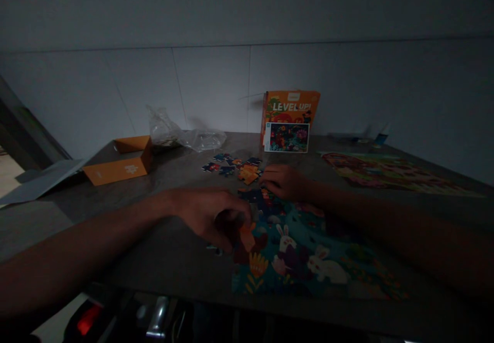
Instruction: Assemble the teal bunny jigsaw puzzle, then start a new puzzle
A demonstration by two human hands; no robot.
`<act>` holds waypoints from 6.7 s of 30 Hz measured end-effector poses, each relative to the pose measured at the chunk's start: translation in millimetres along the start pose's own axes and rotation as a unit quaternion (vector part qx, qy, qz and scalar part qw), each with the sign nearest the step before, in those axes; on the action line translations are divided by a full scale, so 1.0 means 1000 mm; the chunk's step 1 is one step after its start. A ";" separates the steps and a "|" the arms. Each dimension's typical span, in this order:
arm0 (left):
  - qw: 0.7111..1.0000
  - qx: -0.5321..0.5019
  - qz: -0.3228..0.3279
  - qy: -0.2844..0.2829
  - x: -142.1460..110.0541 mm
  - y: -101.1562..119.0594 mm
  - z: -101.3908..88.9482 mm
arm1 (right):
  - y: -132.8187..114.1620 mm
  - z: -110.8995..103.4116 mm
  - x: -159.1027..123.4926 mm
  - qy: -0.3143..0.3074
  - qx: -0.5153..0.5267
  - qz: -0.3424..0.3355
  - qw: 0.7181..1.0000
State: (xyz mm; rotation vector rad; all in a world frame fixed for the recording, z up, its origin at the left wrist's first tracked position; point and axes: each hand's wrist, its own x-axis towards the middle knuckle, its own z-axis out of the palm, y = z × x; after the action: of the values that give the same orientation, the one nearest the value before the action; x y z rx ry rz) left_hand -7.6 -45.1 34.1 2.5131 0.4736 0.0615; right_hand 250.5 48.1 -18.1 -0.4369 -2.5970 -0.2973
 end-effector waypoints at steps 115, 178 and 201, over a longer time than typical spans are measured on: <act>0.943 0.065 -0.096 0.311 0.019 -0.031 0.008 | -0.006 -0.005 0.003 0.050 -0.085 -0.109 0.989; 0.960 0.011 -0.109 0.257 0.013 -0.047 0.000 | 0.005 0.006 0.003 -0.039 0.073 0.046 0.996; 0.973 -0.145 -0.080 0.160 0.007 -0.023 0.000 | 0.006 0.007 0.002 -0.034 0.076 0.052 0.995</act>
State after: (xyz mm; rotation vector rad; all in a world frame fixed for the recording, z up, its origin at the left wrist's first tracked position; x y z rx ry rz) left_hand -8.6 -24.6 21.0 2.1764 0.7375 0.4470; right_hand 248.3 56.3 -21.9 -0.5352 -2.6286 -0.0498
